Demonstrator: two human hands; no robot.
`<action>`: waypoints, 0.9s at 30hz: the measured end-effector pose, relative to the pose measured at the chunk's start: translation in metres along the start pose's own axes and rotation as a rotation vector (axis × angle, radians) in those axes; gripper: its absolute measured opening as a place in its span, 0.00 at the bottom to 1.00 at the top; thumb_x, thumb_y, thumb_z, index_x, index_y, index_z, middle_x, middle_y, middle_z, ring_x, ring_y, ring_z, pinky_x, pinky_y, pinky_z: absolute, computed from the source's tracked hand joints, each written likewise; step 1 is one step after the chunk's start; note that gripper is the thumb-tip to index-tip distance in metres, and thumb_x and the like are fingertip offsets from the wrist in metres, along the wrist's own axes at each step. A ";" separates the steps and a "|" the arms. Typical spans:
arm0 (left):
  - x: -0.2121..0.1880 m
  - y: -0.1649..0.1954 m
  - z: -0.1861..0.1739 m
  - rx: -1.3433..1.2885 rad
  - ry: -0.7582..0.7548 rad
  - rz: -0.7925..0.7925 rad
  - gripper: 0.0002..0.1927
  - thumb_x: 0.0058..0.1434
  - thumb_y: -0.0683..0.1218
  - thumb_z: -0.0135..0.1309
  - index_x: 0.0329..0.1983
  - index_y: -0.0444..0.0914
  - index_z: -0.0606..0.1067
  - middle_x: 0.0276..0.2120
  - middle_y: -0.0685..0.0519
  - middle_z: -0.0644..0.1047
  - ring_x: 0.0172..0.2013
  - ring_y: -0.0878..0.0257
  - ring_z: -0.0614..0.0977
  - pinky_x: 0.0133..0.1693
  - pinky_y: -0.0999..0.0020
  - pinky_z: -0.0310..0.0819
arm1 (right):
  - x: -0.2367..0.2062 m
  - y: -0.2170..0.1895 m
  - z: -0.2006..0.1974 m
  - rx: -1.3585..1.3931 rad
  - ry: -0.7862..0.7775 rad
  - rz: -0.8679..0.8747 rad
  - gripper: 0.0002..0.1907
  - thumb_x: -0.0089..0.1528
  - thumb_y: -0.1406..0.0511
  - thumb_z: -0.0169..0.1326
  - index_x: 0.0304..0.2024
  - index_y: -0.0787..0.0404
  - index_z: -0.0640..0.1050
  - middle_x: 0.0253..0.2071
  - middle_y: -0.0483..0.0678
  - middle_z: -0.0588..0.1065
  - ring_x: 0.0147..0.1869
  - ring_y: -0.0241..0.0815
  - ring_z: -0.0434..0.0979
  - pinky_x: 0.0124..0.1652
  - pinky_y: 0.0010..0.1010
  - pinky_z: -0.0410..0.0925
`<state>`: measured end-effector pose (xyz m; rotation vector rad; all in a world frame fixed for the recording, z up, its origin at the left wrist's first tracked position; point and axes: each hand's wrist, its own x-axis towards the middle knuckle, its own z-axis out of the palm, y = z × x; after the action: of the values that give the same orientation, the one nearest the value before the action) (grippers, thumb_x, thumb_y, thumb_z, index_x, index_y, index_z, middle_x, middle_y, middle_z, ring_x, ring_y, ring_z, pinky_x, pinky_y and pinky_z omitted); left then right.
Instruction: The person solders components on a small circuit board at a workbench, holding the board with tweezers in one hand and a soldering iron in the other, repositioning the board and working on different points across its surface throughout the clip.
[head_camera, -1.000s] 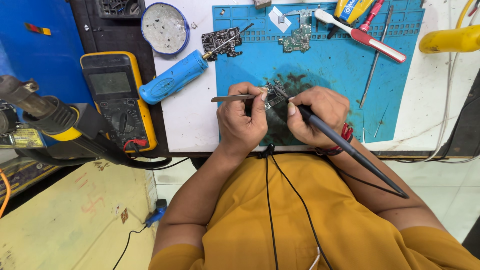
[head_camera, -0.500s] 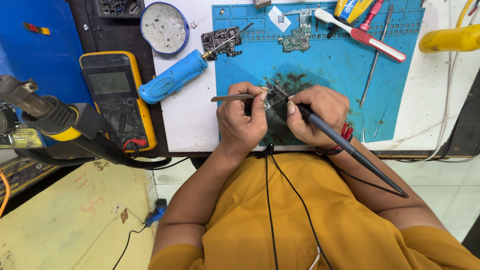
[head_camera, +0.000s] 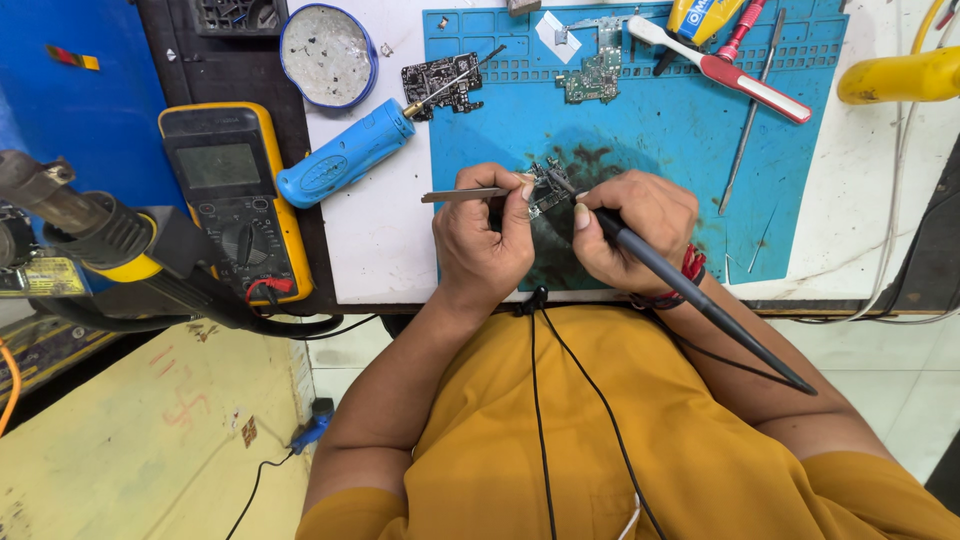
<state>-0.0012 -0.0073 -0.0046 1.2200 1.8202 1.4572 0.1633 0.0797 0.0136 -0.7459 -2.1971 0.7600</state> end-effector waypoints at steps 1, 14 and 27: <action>0.000 0.000 0.000 -0.007 0.000 -0.009 0.08 0.69 0.37 0.57 0.46 0.36 0.69 0.38 0.49 0.82 0.35 0.62 0.86 0.39 0.71 0.81 | 0.000 0.000 0.000 -0.005 -0.001 0.000 0.07 0.60 0.73 0.61 0.37 0.64 0.75 0.30 0.51 0.77 0.29 0.48 0.76 0.32 0.34 0.68; -0.001 -0.005 0.004 -0.114 0.022 -0.014 0.08 0.72 0.37 0.55 0.48 0.34 0.69 0.42 0.46 0.82 0.40 0.63 0.87 0.43 0.72 0.83 | 0.000 0.000 0.000 -0.003 0.006 0.004 0.07 0.61 0.72 0.61 0.38 0.64 0.75 0.31 0.52 0.77 0.30 0.48 0.77 0.33 0.34 0.69; 0.000 -0.002 0.003 -0.070 0.027 0.000 0.07 0.71 0.36 0.56 0.47 0.34 0.70 0.43 0.46 0.83 0.41 0.63 0.87 0.43 0.72 0.84 | 0.001 -0.001 0.000 -0.001 0.008 -0.001 0.07 0.62 0.72 0.61 0.38 0.64 0.75 0.31 0.52 0.77 0.31 0.49 0.78 0.33 0.34 0.69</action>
<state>0.0001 -0.0057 -0.0076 1.1717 1.7715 1.5305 0.1623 0.0796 0.0150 -0.7474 -2.1904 0.7544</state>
